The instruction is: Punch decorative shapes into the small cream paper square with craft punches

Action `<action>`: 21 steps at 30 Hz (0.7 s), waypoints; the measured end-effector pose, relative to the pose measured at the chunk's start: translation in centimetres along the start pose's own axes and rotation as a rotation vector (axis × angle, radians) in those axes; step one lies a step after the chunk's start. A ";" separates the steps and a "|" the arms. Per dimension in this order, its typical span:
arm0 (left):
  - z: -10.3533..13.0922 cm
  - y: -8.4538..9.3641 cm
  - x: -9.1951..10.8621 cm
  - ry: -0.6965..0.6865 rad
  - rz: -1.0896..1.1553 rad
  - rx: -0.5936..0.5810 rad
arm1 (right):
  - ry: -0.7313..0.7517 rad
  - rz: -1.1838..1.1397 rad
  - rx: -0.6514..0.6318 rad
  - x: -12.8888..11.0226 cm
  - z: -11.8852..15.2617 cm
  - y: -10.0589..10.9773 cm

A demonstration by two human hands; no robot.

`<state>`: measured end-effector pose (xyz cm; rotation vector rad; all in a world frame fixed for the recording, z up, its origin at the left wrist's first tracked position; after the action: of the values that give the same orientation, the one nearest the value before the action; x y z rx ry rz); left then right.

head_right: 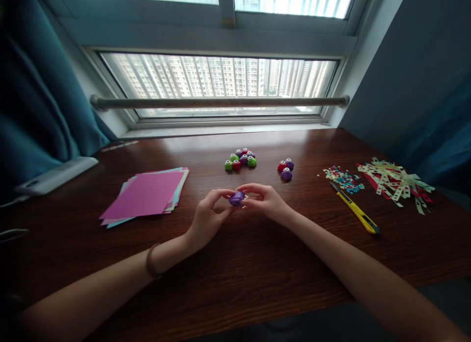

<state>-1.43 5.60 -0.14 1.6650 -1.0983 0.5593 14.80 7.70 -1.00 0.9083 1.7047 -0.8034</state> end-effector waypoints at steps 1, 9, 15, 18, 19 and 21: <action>0.0 0.0 0.0 -0.015 -0.020 -0.005 | 0.018 0.016 0.002 0.1 0.1 0.0; -0.2 -0.3 -0.1 -0.051 -0.240 0.002 | 0.327 0.822 0.187 -1.1 0.0 3.8; 0.0 -0.8 -0.4 0.000 -0.310 -0.156 | 0.366 1.661 -0.001 -2.0 -0.4 8.7; 0.5 -1.2 0.1 -0.063 -0.431 -0.236 | 0.318 1.847 -0.033 -1.7 -0.5 9.5; 0.7 -1.3 0.3 -0.094 -0.473 -0.247 | 0.297 1.879 -0.033 -1.6 -0.5 9.6; 1.0 -1.5 0.6 -0.158 -0.542 -0.264 | 0.240 1.919 -0.012 -1.4 -0.5 9.7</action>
<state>0.01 4.52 -0.76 1.6945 -0.7399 -0.0646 23.28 12.67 -0.44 1.9971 0.3556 0.6388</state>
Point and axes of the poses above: each hand's wrist, its own z-axis away from the middle knuckle, its own y-axis out of the back of the hand, x = y × z, the point moved 3 cm from there along -z, towards the middle knuckle, and after that the axes turned 9 degrees about y, right-handed, at the moved point
